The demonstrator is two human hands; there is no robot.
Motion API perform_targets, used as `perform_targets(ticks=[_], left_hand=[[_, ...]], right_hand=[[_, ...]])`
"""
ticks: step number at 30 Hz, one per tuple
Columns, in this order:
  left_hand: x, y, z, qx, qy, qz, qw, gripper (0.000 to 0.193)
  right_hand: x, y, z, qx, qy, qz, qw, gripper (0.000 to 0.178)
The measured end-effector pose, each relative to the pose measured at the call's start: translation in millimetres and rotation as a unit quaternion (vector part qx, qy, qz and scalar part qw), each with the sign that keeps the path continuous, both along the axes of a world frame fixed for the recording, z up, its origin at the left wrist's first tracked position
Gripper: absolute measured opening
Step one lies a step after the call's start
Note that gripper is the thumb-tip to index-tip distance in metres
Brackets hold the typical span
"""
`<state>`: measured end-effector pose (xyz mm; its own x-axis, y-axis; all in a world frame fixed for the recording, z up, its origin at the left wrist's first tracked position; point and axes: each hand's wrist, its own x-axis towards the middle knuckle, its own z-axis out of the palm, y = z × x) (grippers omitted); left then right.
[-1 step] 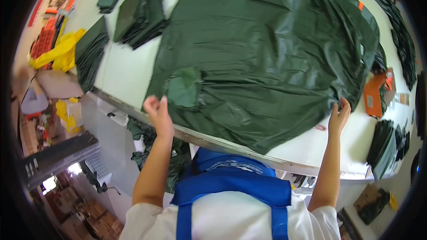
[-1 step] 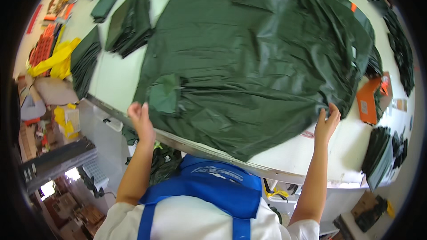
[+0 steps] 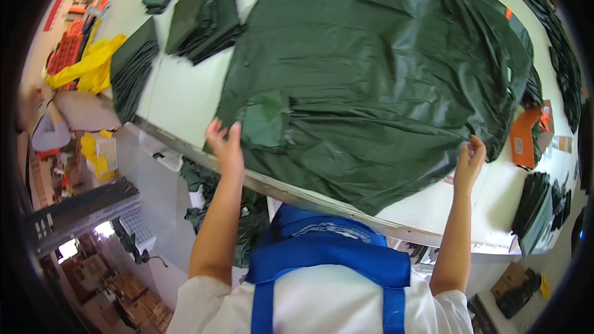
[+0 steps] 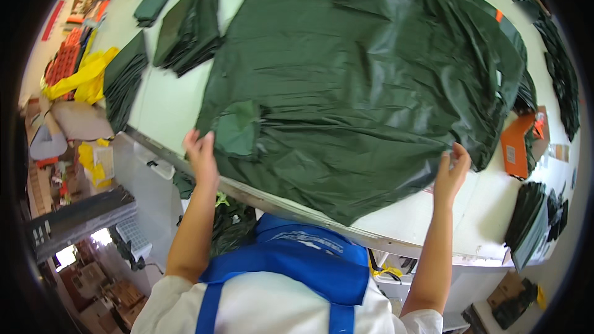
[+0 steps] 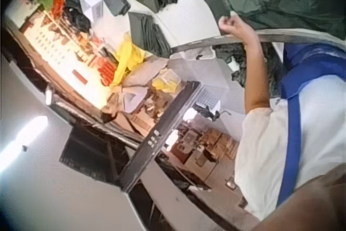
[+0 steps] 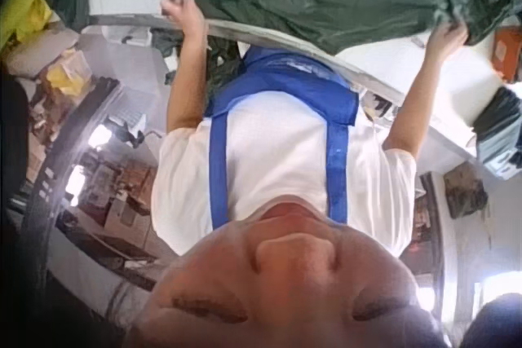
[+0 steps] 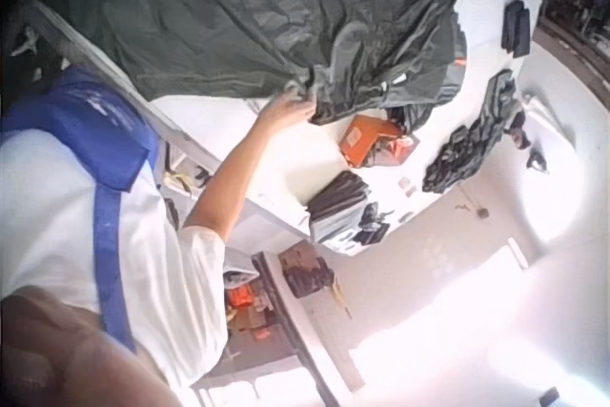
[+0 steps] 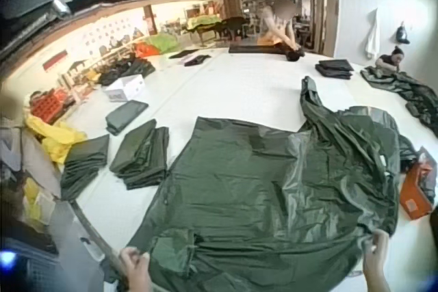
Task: The person folds a green jacket on a table, aligns edges, and places it into a plastic bag. The person repeats this process with another jacket, folding and bagging each item individually.
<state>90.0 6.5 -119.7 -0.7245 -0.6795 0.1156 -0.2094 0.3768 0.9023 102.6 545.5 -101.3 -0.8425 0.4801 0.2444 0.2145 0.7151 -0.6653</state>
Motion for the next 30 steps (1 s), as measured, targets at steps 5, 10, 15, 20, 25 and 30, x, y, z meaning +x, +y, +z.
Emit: perform_targets(ticks=[5, 10, 15, 20, 25, 30], left_hand=[[-58.9, 14.6, 48.8, 0.165, -0.144, -0.213, 0.952, 0.024], [-110.4, 43.5, 134.6, 0.246, -0.218, -0.43, 0.841, 0.024], [-100.3, 60.3, 163.8, 0.084, 0.04, -0.368, 0.925, 0.036], [-14.8, 70.4, 123.1, 0.688, -0.172, -0.374, 0.597, 0.044], [-13.5, 116.6, 145.5, 0.695, -0.116, -0.411, 0.579, 0.051], [-5.3, 132.3, 164.0, 0.234, -0.068, -0.473, 0.847, 0.066]], right_hand=[[-28.0, -204.6, 35.4, -0.346, -0.139, 0.261, 0.89, 0.026], [-56.6, -287.0, 76.1, -0.72, -0.271, 0.193, 0.609, 0.026], [-51.9, -263.7, 109.2, -0.869, -0.183, 0.11, 0.446, 0.025], [-33.4, -243.5, 127.2, -0.878, -0.127, 0.116, 0.446, 0.027], [3.3, -227.8, 113.2, -0.854, -0.085, 0.182, 0.481, 0.043], [5.4, -203.7, 129.3, -0.762, -0.081, 0.311, 0.563, 0.082]])
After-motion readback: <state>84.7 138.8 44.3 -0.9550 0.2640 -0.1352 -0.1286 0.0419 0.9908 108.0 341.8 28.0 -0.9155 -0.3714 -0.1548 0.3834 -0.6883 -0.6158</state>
